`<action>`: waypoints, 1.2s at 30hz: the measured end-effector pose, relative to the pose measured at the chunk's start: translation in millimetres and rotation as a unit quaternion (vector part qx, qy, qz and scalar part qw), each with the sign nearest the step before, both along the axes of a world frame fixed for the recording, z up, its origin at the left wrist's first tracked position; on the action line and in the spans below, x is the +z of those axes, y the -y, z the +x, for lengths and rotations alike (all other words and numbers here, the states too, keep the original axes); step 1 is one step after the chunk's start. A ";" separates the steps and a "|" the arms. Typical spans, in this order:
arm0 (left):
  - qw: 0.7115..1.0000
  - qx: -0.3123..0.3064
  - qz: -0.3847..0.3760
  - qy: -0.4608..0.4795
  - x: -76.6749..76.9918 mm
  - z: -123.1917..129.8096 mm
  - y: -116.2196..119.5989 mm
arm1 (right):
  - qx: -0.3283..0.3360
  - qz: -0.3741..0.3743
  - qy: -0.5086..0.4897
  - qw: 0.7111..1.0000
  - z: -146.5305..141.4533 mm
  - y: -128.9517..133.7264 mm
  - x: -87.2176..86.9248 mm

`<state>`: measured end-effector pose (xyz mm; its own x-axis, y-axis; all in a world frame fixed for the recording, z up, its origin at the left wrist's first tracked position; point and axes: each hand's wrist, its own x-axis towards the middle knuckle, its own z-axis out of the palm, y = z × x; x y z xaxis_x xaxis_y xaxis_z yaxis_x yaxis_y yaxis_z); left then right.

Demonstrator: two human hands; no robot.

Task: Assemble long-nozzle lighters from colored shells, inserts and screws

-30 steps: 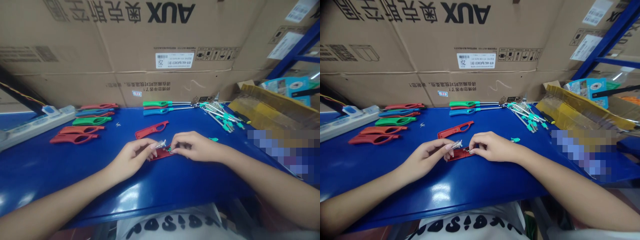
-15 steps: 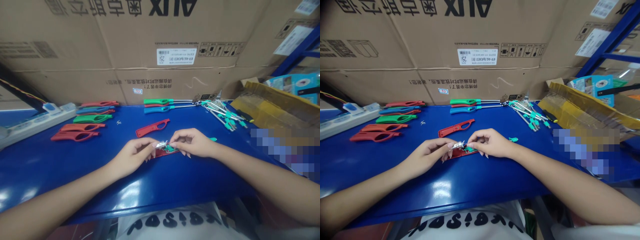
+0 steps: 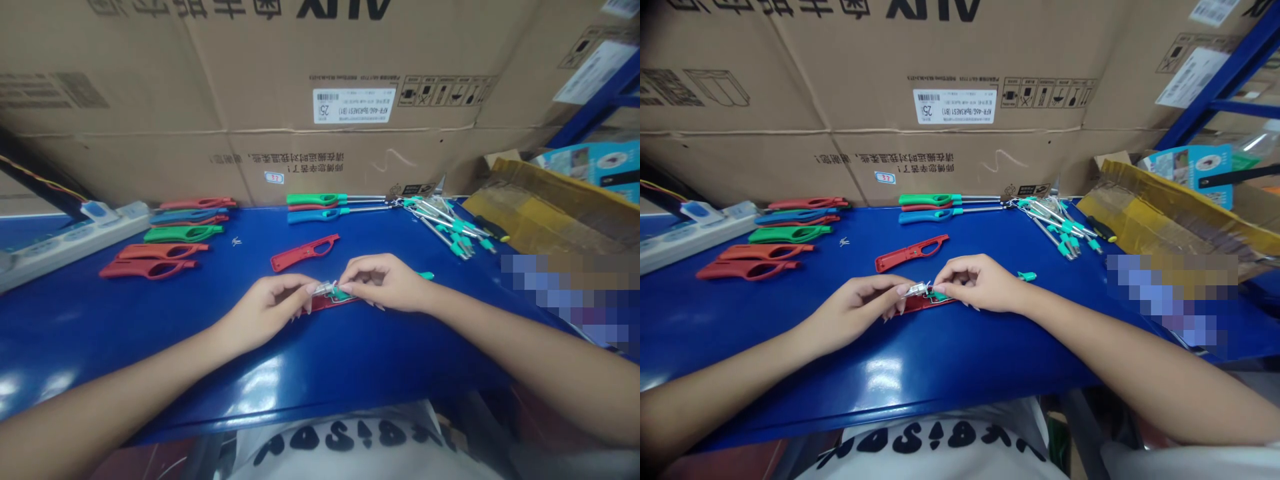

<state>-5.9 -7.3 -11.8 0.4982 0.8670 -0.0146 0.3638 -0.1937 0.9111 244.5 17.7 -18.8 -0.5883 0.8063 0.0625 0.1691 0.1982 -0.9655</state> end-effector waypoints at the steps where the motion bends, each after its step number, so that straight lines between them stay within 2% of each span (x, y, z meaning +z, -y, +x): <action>1: 1.000 0.000 0.002 0.000 0.2 0.1 0.0 | 0.000 0.006 -0.002 1.000 0.0 0.1 -0.1; 10: 1.000 0.005 0.009 -0.012 -0.5 2.3 0.9 | -0.003 0.066 -0.006 0.998 -0.7 0.1 -1.2; 23: 0.999 0.040 -0.007 0.004 4.1 9.4 5.4 | -0.027 -0.009 -0.002 1.000 -4.3 3.8 -1.7; 36: 0.999 0.049 -0.019 0.013 3.2 11.8 7.5 | -0.031 -0.009 -0.008 0.999 -7.0 6.5 0.0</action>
<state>5.9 -14.8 -8.6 0.4113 0.9107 -0.0368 0.3546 -0.1227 0.9269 237.5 11.3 -18.8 -0.5358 0.8424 0.0568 0.1653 0.1706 -0.9714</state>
